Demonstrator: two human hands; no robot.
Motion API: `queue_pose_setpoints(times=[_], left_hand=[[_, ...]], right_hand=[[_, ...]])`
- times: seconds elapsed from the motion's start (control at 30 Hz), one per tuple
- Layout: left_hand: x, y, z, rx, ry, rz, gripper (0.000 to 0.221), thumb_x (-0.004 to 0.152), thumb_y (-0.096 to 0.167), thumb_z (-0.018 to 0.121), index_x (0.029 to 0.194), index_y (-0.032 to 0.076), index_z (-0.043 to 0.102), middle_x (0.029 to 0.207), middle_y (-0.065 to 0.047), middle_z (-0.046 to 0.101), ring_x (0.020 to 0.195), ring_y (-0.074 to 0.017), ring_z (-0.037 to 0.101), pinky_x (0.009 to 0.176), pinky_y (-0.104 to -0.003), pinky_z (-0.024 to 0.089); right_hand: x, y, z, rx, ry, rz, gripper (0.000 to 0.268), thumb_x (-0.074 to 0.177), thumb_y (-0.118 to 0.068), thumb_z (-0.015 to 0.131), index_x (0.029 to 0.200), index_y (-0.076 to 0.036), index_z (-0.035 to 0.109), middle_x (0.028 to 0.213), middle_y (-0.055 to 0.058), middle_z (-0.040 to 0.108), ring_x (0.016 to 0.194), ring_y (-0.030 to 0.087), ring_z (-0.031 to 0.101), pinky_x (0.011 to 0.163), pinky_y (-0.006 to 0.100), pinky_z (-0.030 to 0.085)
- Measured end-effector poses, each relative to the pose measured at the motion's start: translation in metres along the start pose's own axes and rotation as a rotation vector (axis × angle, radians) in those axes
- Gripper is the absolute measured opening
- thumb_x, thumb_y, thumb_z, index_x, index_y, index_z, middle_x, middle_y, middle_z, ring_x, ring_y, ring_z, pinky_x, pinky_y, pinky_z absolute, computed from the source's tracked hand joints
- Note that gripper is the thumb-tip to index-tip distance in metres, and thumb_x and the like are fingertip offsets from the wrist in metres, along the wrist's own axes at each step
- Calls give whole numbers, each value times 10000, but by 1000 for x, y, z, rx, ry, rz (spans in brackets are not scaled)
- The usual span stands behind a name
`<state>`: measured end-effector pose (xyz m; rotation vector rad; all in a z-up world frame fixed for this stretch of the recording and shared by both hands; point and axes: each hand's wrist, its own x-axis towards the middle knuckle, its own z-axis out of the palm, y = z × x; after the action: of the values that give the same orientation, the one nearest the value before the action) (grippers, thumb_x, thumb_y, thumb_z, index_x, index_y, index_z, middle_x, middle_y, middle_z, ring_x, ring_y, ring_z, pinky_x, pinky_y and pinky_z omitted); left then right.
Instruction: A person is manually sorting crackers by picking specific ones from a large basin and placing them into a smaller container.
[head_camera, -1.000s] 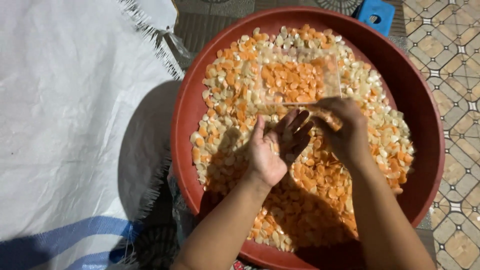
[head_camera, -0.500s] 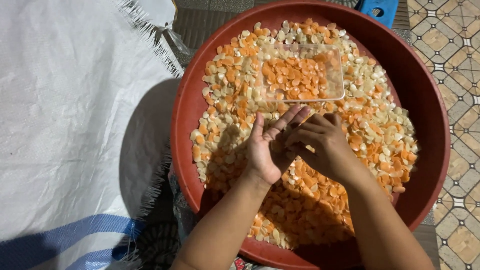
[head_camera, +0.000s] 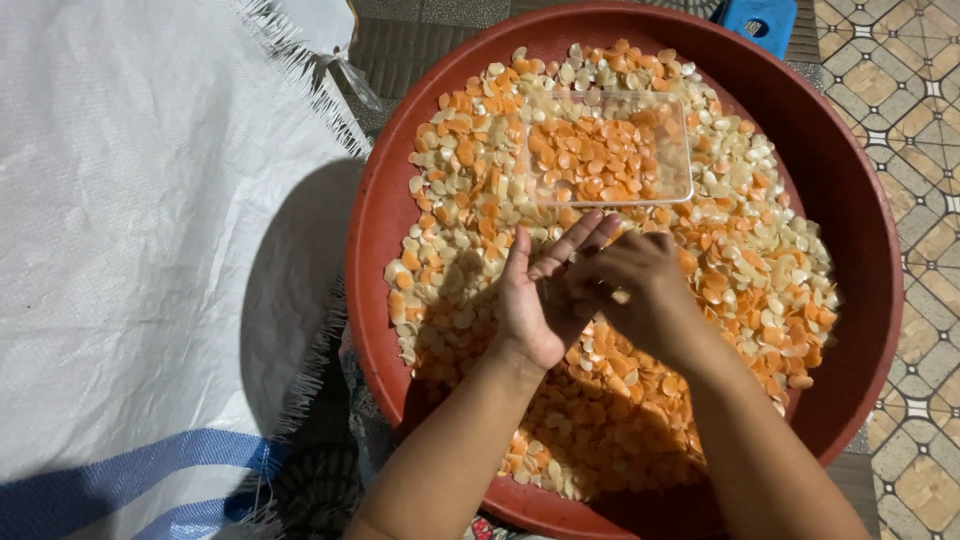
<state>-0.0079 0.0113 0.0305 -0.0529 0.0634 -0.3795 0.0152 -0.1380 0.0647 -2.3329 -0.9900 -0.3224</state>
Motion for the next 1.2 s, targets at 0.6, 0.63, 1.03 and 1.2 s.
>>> queue_pose_setpoints(times=[0.6,0.63,1.03,1.2], left_hand=[[-1,5,1,146,-177,-23,778,1087,631,371,1554,10,415,1585,-177,426,1481,-355,392,1227,-459,363],[-1,8,7,146,-171,-37,778,1087,631,371,1554,10,415,1585,-177,426,1481,-355,392,1227,-459,363],[-5,-9,28,627,43,75,543,1066,399,482,1447,14,506,1447,-193,561,1353,-332,544,1125,-421,475],[-12,-29,46,1458,156,186,411,1019,5,447,1397,130,550,1516,-108,528,1458,-289,467,1210,-413,389]], right_hand=[[-142,15,-51,1,220,284,456,963,-76,723,1396,-47,586,1309,137,657,1207,307,616,1015,438,468],[-157,11,-53,-1,225,299,456,963,-76,723,1396,-47,586,1309,137,657,1207,307,616,1015,438,468],[-214,0,-50,19,406,525,182,993,77,655,1158,16,702,1147,176,690,1073,348,615,964,457,456],[-214,7,-49,134,365,600,239,945,106,618,1161,29,687,1108,161,691,1054,283,639,934,380,552]])
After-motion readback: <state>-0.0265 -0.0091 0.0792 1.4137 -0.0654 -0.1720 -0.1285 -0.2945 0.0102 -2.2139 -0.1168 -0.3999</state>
